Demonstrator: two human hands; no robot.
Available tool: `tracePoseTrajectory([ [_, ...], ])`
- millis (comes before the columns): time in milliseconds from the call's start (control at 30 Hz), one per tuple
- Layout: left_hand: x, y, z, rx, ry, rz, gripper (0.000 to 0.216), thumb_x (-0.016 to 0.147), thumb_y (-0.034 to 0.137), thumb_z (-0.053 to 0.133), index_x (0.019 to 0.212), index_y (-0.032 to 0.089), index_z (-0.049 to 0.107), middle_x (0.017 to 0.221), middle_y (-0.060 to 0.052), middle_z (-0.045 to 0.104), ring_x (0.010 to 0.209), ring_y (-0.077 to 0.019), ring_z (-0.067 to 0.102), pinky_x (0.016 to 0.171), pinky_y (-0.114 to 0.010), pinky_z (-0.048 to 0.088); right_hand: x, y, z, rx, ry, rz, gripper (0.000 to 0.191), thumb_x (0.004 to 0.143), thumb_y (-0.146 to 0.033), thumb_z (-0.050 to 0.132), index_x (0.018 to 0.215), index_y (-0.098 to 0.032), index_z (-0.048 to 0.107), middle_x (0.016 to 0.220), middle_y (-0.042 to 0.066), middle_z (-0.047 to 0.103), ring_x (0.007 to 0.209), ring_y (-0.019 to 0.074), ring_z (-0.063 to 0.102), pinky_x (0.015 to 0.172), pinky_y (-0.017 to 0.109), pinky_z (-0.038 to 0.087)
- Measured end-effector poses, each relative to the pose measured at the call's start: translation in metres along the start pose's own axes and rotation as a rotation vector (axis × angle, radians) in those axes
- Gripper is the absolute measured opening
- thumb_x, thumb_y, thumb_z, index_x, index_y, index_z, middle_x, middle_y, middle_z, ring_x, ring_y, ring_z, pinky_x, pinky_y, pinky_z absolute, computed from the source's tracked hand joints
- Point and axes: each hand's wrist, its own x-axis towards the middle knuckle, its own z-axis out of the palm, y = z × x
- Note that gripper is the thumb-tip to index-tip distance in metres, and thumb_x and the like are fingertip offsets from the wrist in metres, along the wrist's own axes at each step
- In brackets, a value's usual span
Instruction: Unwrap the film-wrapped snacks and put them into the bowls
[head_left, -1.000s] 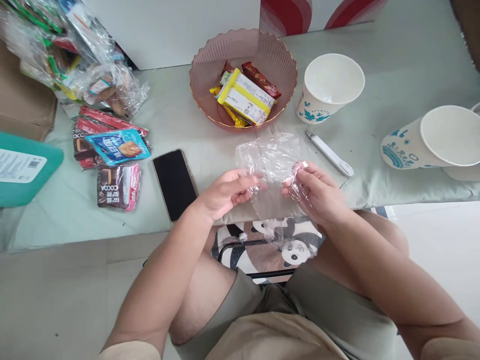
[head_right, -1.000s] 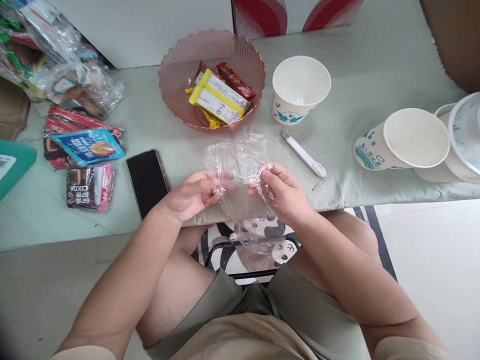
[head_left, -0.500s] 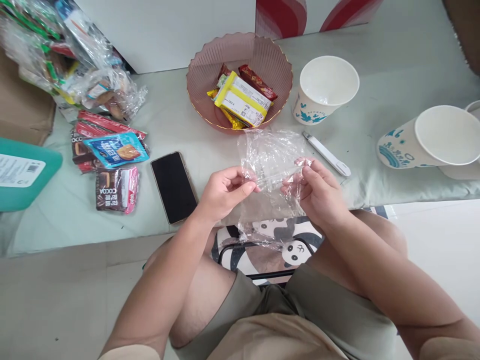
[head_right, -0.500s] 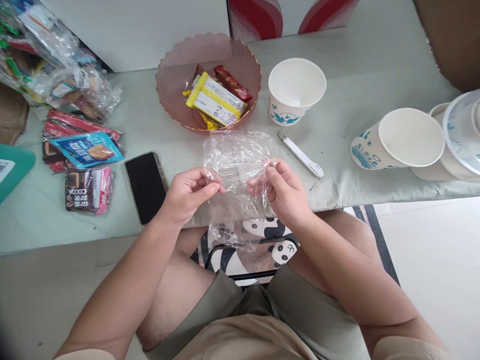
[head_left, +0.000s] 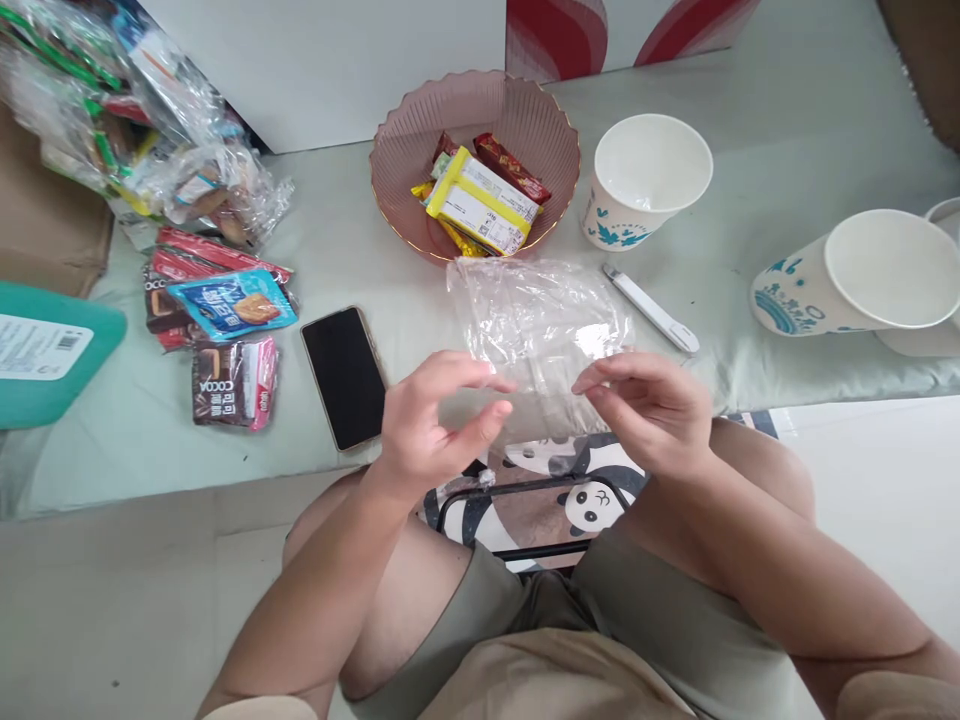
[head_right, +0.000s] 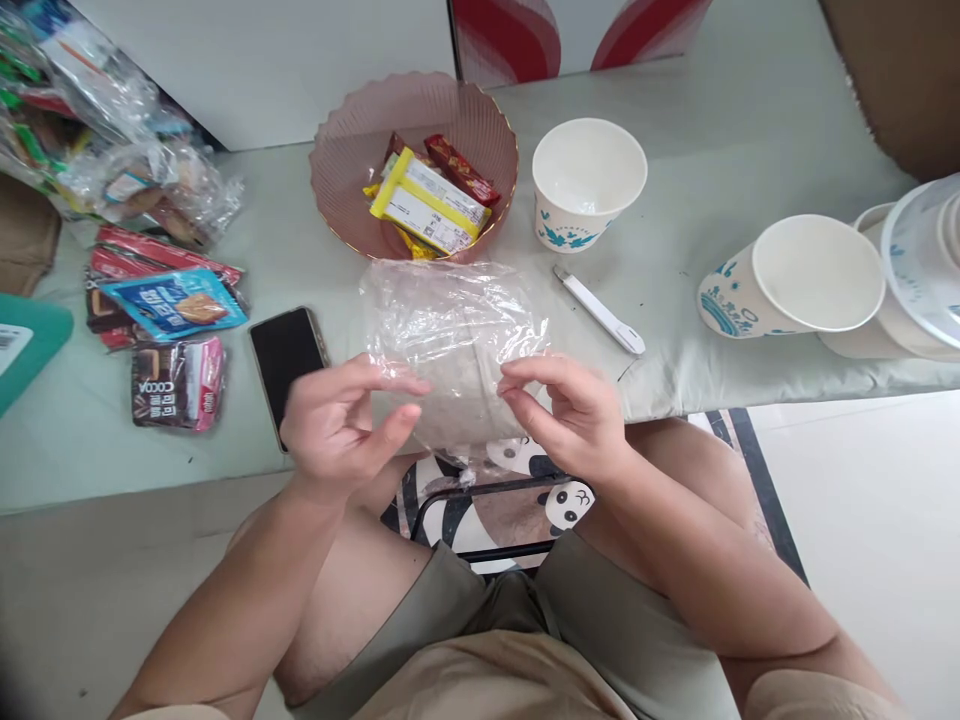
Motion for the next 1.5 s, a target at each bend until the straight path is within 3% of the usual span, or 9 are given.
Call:
tracePoseTrajectory([
  [100,0.002,-0.002,-0.001,0.115,-0.103,0.108,0.034,0.080,0.003,0.070,0.104,0.028,0.068,0.085,0.002,0.079,0.073,-0.0162,0.072,0.067,-0.030,0.058,0.000,0.001,-0.004,-0.022,0.032,-0.089,0.018,0.093,-0.023,0.070,0.108,-0.032,0.071,0.087,0.003,0.074,0.079,0.0186,0.071,0.074,0.037,0.060],
  [267,0.005,-0.003,0.001,0.246,-0.049,0.192,0.040,0.080,0.001,0.069,0.110,0.027,0.069,0.082,0.002,0.077,0.072,-0.0153,0.070,0.066,-0.029,0.058,0.003,0.003,-0.008,-0.231,0.000,-0.093,0.037,0.086,-0.026,0.075,0.122,-0.032,0.070,0.089,0.004,0.070,0.081,0.0215,0.066,0.079,0.042,0.059],
  [533,0.004,-0.007,0.004,0.422,0.078,0.332,0.025,0.080,0.007,0.068,0.091,0.029,0.071,0.078,0.000,0.066,0.074,-0.0181,0.066,0.062,-0.032,0.055,0.007,0.002,-0.001,-0.594,0.178,-0.317,0.018,0.086,-0.017,0.069,0.093,-0.032,0.074,0.082,0.003,0.052,0.076,0.0183,0.057,0.071,0.037,0.053],
  [633,0.003,-0.004,0.003,0.440,0.146,0.328,0.008,0.083,0.024,0.070,0.078,0.030,0.069,0.084,-0.004,0.067,0.089,-0.0244,0.069,0.077,-0.042,0.060,0.010,0.002,-0.003,-0.683,0.243,-0.319,0.007,0.086,-0.027,0.067,0.079,-0.029,0.070,0.098,0.008,0.054,0.101,0.0276,0.062,0.090,0.049,0.055],
  [767,-0.005,0.003,0.002,0.117,0.017,0.179,0.016,0.094,0.039,0.064,0.083,0.028,0.058,0.098,-0.003,0.078,0.104,-0.0264,0.074,0.097,-0.053,0.058,0.012,-0.003,-0.006,-0.463,0.064,-0.360,0.015,0.089,-0.037,0.063,0.078,-0.028,0.057,0.091,0.007,0.064,0.109,0.0323,0.068,0.103,0.059,0.051],
  [867,-0.011,0.007,0.005,-0.044,0.072,-0.017,0.015,0.101,0.039,0.055,0.094,0.027,0.049,0.099,-0.003,0.079,0.089,-0.0215,0.076,0.081,-0.042,0.061,0.011,-0.005,-0.002,-0.144,0.008,-0.214,0.011,0.095,-0.036,0.062,0.099,-0.031,0.053,0.088,0.003,0.068,0.105,0.0269,0.072,0.104,0.053,0.054],
  [1067,-0.002,-0.002,0.011,-0.172,0.283,-0.677,0.030,0.097,0.055,0.061,0.104,0.030,0.046,0.079,0.003,0.065,0.062,-0.0144,0.063,0.050,-0.025,0.047,0.011,0.004,0.007,0.285,-0.218,0.406,0.069,0.080,-0.061,0.077,0.133,-0.030,0.046,0.127,0.011,0.069,0.121,0.0264,0.068,0.097,0.043,0.059],
  [1267,0.003,-0.010,0.013,-0.108,0.203,-0.644,0.023,0.097,0.046,0.064,0.099,0.028,0.050,0.064,0.007,0.045,0.050,-0.0107,0.049,0.046,-0.022,0.044,0.013,0.000,0.009,0.593,-0.284,0.684,0.072,0.078,-0.079,0.067,0.127,-0.027,0.058,0.117,0.009,0.074,0.108,0.0288,0.074,0.092,0.046,0.061],
  [1500,0.003,-0.010,0.012,-0.227,0.183,-0.646,0.031,0.092,0.048,0.070,0.104,0.028,0.050,0.068,0.006,0.055,0.056,-0.0125,0.060,0.049,-0.023,0.048,0.015,-0.003,0.015,0.462,-0.294,0.728,0.046,0.078,-0.030,0.084,0.114,-0.023,0.058,0.094,0.002,0.071,0.081,0.0144,0.071,0.071,0.027,0.059],
])
